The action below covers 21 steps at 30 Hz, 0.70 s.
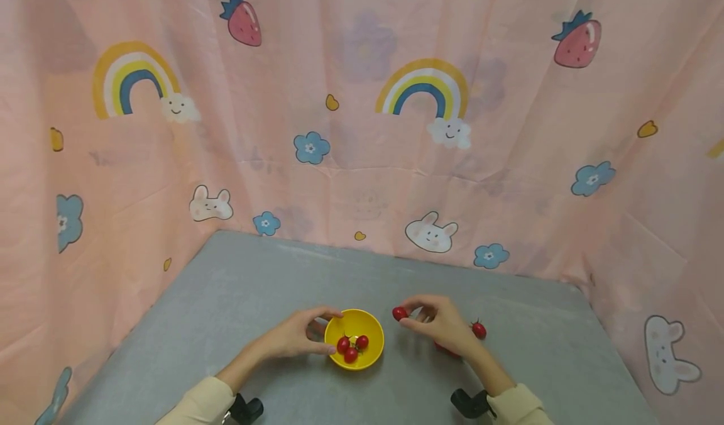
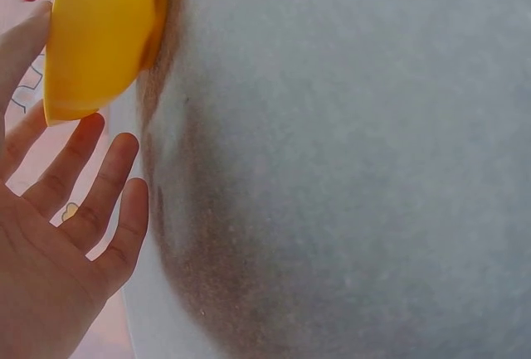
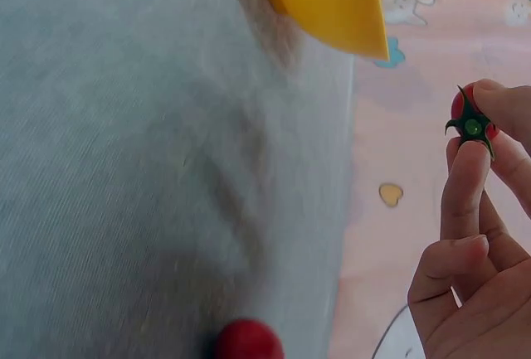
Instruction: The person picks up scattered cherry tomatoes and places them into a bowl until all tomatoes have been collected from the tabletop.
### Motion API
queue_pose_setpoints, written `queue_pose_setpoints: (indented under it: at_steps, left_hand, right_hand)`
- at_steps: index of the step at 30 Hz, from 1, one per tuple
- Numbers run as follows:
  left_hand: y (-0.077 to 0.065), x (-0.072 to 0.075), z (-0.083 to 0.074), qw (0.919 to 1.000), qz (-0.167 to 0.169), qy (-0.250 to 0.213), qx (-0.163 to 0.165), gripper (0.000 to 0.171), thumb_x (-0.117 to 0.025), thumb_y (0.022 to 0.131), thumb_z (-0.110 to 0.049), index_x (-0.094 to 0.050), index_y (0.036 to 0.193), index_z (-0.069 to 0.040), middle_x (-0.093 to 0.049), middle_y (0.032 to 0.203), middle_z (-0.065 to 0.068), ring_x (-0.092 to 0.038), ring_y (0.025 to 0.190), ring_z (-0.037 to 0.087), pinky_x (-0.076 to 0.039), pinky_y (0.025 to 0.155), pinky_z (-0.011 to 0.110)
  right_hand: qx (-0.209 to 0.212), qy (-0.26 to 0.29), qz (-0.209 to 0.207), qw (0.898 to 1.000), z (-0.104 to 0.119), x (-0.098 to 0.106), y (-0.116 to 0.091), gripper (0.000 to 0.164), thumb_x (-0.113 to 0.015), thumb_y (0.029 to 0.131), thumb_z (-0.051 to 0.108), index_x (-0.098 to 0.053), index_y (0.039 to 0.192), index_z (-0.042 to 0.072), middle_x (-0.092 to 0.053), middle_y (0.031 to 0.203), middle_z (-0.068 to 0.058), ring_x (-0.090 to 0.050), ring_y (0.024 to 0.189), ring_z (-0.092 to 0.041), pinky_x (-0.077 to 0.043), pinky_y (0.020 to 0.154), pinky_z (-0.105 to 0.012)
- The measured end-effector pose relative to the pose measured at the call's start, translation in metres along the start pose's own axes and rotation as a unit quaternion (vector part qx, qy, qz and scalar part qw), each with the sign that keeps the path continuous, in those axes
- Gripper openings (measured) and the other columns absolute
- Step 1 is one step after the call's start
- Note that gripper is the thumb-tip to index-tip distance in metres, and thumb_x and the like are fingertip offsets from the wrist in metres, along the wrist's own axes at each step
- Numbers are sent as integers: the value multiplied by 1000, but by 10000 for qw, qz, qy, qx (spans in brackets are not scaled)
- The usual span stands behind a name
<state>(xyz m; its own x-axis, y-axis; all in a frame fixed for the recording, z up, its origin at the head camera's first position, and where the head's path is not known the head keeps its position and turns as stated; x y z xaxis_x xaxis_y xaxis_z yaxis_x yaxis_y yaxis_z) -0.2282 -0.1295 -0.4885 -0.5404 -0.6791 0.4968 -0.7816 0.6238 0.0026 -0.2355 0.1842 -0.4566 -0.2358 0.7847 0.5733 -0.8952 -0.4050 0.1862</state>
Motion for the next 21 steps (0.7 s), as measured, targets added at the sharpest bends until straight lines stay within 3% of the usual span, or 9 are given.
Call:
queue_pose_setpoints:
  at_steps: [10, 21]
  left_hand:
    - [3, -1, 5, 9999, -5, 116, 70, 56, -82, 89, -25, -58, 139, -17, -59, 133, 3, -65, 102, 14, -54, 85, 32]
    - [2, -1, 5, 9999, 49, 49, 149, 56, -81, 90, -26, -57, 139, -16, -58, 136, 2, -65, 105, 15, -54, 86, 30]
  right_hand:
    - [277, 13, 300, 9992, 11, -22, 18, 19, -81, 90, 24, -76, 107, 18, -69, 96, 8, -61, 73, -18, -54, 66, -29]
    - [300, 196, 592, 9976, 18, -40, 32, 16, -80, 91, 16, -76, 106, 12, -69, 95, 3, -58, 72, -20, -52, 64, -27]
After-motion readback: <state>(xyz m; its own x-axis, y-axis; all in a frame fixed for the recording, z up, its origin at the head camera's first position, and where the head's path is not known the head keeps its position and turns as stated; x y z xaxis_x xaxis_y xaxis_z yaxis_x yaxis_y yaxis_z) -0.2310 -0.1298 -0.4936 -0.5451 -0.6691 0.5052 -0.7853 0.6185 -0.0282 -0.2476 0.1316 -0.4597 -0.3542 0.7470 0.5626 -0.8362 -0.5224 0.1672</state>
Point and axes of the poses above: each hand's wrist, its own y-axis towards the middle knuckle, its own x-axis out of the back of the hand, z = x × y, the point moved 3 cm from there along y, towards the middle knuckle
